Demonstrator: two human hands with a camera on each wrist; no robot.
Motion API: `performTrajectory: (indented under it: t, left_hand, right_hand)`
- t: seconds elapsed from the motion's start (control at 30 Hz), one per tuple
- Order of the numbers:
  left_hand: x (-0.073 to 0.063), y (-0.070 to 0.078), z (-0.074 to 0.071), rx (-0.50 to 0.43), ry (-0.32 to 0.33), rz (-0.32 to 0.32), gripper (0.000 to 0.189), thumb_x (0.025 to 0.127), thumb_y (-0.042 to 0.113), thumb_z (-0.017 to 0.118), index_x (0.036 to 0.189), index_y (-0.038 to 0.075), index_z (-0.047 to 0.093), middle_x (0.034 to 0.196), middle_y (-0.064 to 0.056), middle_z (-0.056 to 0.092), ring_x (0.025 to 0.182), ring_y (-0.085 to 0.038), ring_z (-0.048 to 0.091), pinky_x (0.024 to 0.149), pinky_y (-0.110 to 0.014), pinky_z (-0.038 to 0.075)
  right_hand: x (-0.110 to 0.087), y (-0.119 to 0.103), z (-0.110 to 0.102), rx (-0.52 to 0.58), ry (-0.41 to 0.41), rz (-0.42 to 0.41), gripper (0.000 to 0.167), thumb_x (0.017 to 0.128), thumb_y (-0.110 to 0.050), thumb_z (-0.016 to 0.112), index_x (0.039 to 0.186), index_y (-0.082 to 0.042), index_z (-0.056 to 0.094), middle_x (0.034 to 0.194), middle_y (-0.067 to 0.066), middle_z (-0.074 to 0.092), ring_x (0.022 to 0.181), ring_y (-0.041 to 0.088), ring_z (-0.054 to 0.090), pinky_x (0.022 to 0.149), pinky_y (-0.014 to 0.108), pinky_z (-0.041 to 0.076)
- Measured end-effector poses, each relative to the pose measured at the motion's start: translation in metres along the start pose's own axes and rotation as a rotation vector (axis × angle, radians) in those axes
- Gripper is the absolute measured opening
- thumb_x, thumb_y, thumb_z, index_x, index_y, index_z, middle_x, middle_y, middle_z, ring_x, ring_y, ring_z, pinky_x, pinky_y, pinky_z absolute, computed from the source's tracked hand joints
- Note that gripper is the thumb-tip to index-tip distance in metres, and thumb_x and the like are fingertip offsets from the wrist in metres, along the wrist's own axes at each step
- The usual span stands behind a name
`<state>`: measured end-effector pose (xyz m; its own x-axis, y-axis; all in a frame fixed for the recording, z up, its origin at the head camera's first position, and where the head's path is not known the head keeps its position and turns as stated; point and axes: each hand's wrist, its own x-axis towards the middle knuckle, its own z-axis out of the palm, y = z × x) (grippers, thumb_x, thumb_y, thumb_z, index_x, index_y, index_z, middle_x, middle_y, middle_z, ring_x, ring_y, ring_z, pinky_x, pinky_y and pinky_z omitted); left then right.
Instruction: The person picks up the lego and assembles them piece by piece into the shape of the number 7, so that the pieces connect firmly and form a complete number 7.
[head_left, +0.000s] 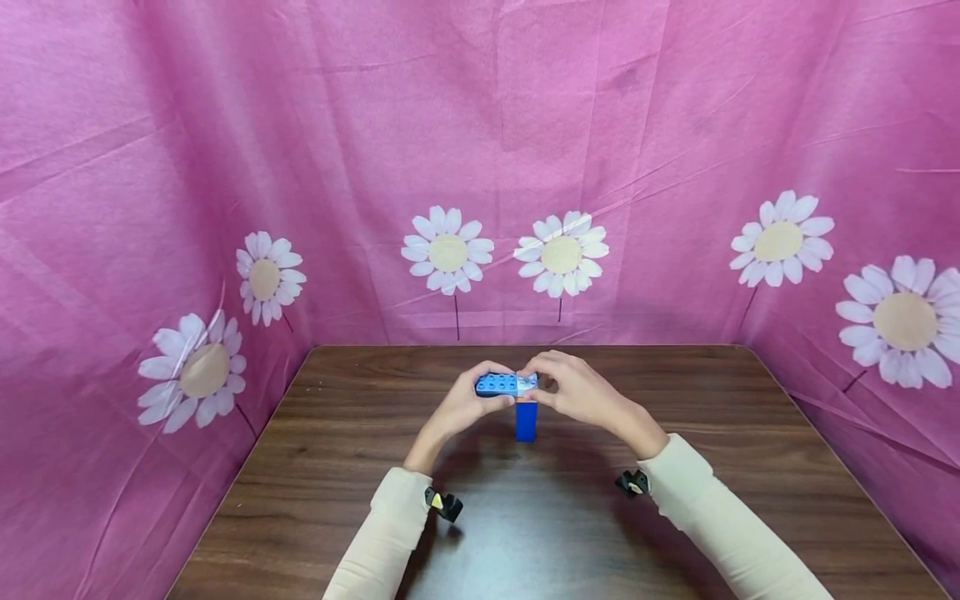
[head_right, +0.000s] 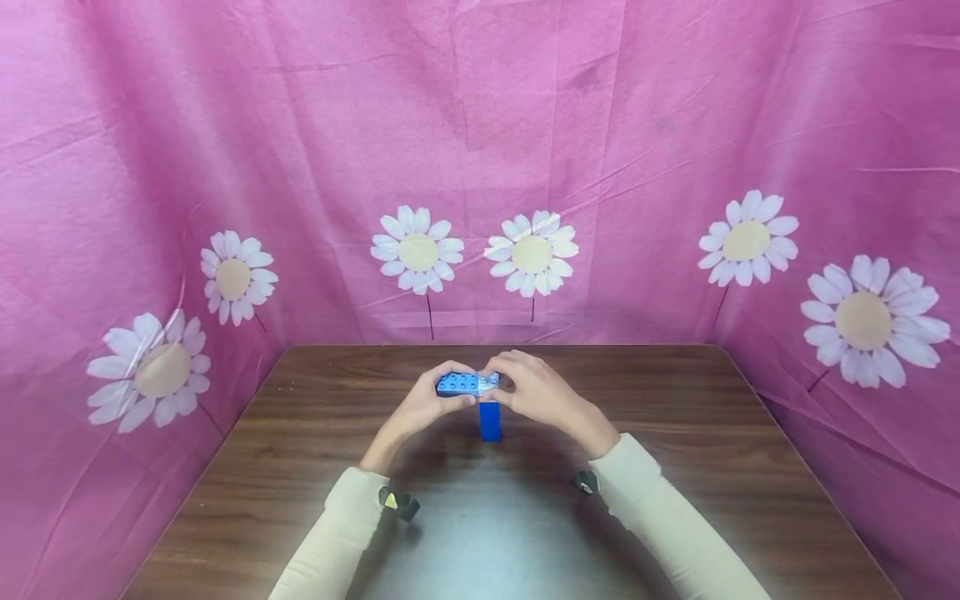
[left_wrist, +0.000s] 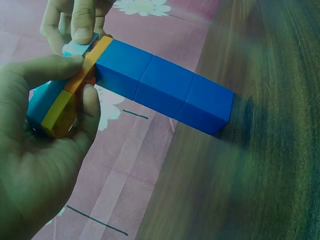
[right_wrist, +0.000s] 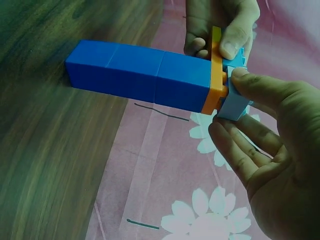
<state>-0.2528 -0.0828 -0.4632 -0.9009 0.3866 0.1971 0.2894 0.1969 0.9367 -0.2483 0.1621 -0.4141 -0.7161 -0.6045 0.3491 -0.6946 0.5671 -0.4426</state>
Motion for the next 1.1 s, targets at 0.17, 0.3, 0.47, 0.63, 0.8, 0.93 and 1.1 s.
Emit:
performTrajectory:
  t: [0.17, 0.3, 0.47, 0.63, 0.8, 0.93, 1.1]
  left_hand:
    - [0.000, -0.001, 0.000, 0.002, -0.001, 0.003, 0.040, 0.092, 0.011, 0.082, 0.129, 0.012, 0.070, 0.123, -0.014, 0.072, 0.103, -0.019, 0.065, 0.091, -0.032, 0.055]
    - [0.001, 0.000, 0.001, 0.002, -0.007, 0.004, 0.039, 0.092, 0.012, 0.082, 0.129, 0.011, 0.069, 0.123, -0.014, 0.072, 0.103, -0.018, 0.065, 0.091, -0.031, 0.055]
    - [0.002, -0.002, 0.001, -0.006, -0.005, 0.016, 0.039, 0.092, 0.012, 0.082, 0.128, 0.011, 0.070, 0.122, -0.013, 0.073, 0.103, -0.015, 0.065, 0.091, -0.030, 0.054]
    - [0.003, -0.003, 0.001, 0.000, -0.006, 0.029, 0.039, 0.092, 0.011, 0.082, 0.128, 0.009, 0.070, 0.122, -0.015, 0.072, 0.102, -0.015, 0.064, 0.091, -0.030, 0.054]
    - [0.002, -0.004, 0.000, 0.003, -0.006, 0.024, 0.039, 0.091, 0.010, 0.082, 0.129, 0.008, 0.069, 0.121, -0.016, 0.072, 0.101, -0.015, 0.064, 0.090, -0.030, 0.053]
    - [0.001, -0.005, 0.000, -0.008, -0.010, 0.014, 0.039, 0.092, 0.011, 0.081, 0.129, 0.009, 0.069, 0.120, -0.015, 0.072, 0.100, -0.016, 0.064, 0.088, -0.030, 0.054]
    - [0.002, -0.004, -0.001, -0.014, -0.012, 0.021, 0.038, 0.092, 0.012, 0.081, 0.129, 0.011, 0.069, 0.120, -0.013, 0.072, 0.101, -0.016, 0.065, 0.089, -0.030, 0.055]
  right_hand:
    - [0.000, 0.001, 0.001, -0.023, 0.003, -0.033, 0.025, 0.093, -0.014, 0.084, 0.116, -0.012, 0.075, 0.113, 0.003, 0.074, 0.090, 0.014, 0.069, 0.076, 0.026, 0.061]
    - [0.001, 0.002, -0.002, -0.023, -0.005, -0.057, 0.023, 0.091, -0.013, 0.086, 0.110, -0.013, 0.073, 0.109, 0.001, 0.075, 0.087, 0.014, 0.072, 0.076, 0.027, 0.063]
    - [0.003, -0.001, -0.004, -0.037, -0.028, -0.041, 0.020, 0.092, -0.013, 0.086, 0.104, -0.015, 0.070, 0.103, -0.002, 0.074, 0.085, 0.011, 0.073, 0.075, 0.025, 0.062]
    - [0.006, -0.005, -0.004, -0.090, -0.041, -0.031, 0.019, 0.092, -0.014, 0.085, 0.103, -0.017, 0.069, 0.100, -0.003, 0.073, 0.084, 0.009, 0.072, 0.075, 0.024, 0.061]
    - [0.007, -0.007, -0.002, -0.128, -0.042, -0.052, 0.019, 0.091, -0.015, 0.086, 0.102, -0.016, 0.070, 0.099, -0.004, 0.072, 0.083, 0.009, 0.070, 0.074, 0.024, 0.060]
    - [0.006, -0.008, -0.001, -0.127, -0.022, -0.054, 0.019, 0.090, -0.014, 0.087, 0.101, -0.015, 0.072, 0.101, -0.003, 0.072, 0.085, 0.013, 0.070, 0.075, 0.028, 0.060]
    - [0.007, -0.007, 0.001, -0.108, -0.009, -0.060, 0.017, 0.090, -0.014, 0.087, 0.102, -0.014, 0.074, 0.103, -0.002, 0.073, 0.091, 0.018, 0.071, 0.079, 0.033, 0.061]
